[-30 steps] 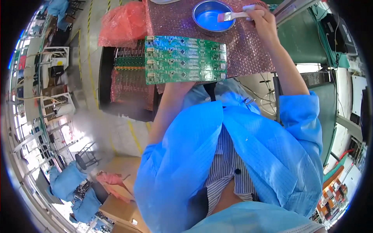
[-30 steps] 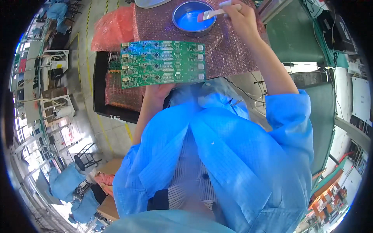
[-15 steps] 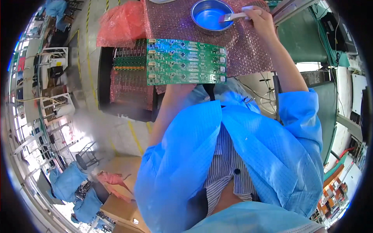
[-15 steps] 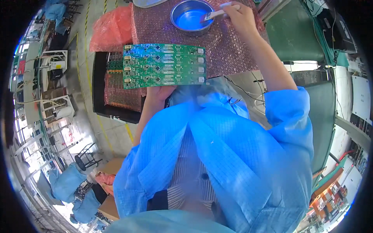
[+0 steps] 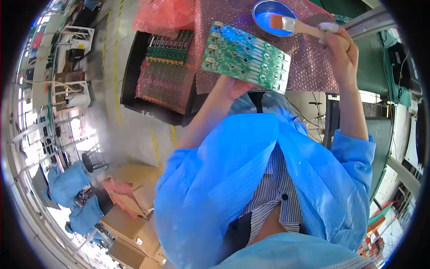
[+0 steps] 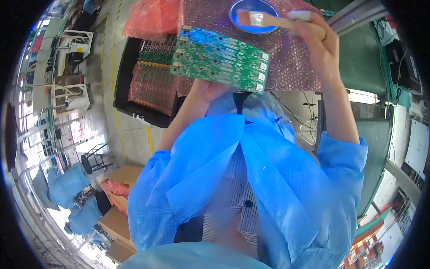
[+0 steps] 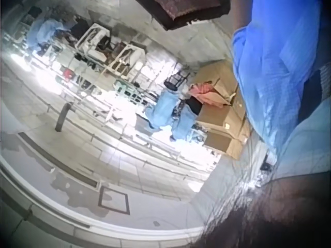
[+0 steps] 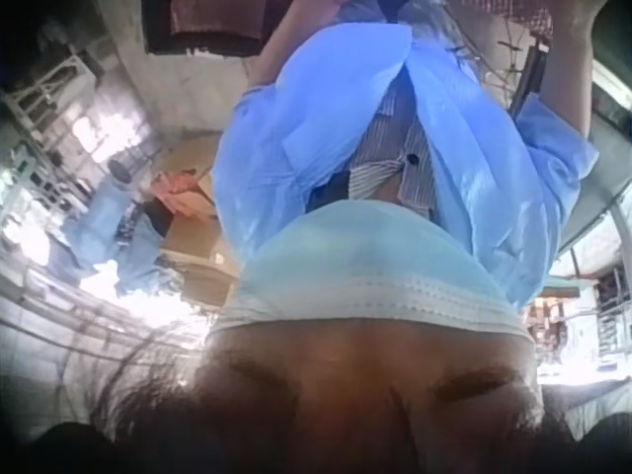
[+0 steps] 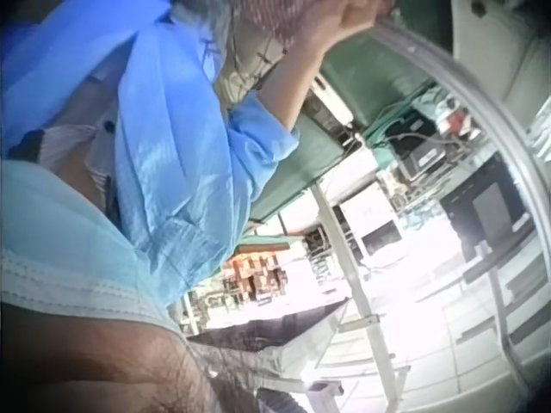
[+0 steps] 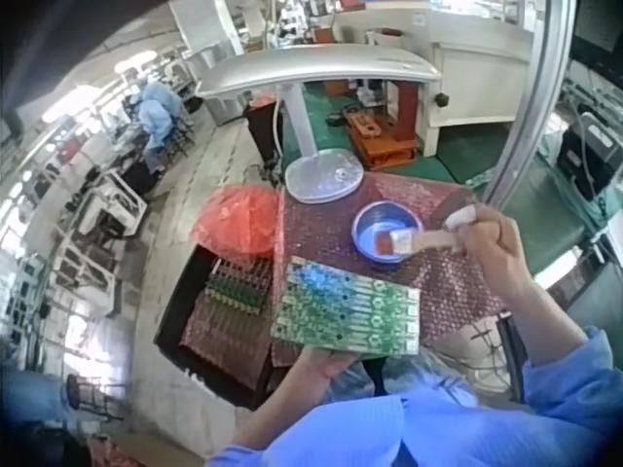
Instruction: Cleaning electronic circuit boards (PCBs) using a brush and solvent.
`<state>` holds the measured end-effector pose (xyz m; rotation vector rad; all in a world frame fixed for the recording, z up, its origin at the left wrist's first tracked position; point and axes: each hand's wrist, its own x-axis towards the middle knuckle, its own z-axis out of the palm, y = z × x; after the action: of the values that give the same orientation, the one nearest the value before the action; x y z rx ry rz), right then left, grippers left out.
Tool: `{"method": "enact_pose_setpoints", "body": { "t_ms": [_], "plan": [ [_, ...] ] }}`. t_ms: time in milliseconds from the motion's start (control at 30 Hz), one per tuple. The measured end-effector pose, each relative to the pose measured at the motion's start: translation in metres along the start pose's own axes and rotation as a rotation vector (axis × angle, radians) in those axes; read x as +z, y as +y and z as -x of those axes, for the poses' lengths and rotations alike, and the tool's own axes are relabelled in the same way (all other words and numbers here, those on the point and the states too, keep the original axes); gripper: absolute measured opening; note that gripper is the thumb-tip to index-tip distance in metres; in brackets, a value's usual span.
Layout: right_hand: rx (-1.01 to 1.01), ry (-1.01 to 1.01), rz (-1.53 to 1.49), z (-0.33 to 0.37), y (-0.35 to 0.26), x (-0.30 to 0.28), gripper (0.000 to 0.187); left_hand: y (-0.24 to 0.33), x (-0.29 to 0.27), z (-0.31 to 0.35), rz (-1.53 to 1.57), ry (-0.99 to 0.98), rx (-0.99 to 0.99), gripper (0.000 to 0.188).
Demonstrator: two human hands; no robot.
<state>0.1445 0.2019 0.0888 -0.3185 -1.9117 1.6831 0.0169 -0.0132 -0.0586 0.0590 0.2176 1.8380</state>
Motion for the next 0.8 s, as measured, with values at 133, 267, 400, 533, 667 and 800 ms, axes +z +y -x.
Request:
{"method": "enact_pose_setpoints", "body": {
  "t_ms": [133, 267, 400, 533, 667, 800],
  "plan": [
    [-0.276, -0.238, 0.112, 0.009, -0.022, 0.038, 0.022, -0.006, 0.029, -0.009, -0.045, 0.058, -0.041, 0.048],
    [-0.452, -0.405, 0.248, 0.006, -0.029, 0.055, 0.019, -0.006, 0.030, -0.011, -0.074, 0.103, -0.080, 0.048],
    [-0.468, -0.482, 0.309, 0.005, -0.024, 0.062, 0.016, -0.006, 0.037, -0.009, -0.102, 0.016, -0.101, 0.048],
    [-0.534, -0.526, 0.341, 0.002, -0.023, 0.065, 0.015, -0.004, 0.035, -0.007, -0.133, -0.020, -0.104, 0.047],
    [-0.511, -0.519, 0.352, 0.002, -0.021, 0.061, 0.017, 0.000, 0.044, -0.002, -0.304, 0.087, -0.097, 0.047],
    [-0.193, -0.434, 0.178, 0.008, -0.024, 0.056, 0.017, -0.001, 0.028, -0.003, -0.156, 0.066, -0.093, 0.047]
  ]
}}
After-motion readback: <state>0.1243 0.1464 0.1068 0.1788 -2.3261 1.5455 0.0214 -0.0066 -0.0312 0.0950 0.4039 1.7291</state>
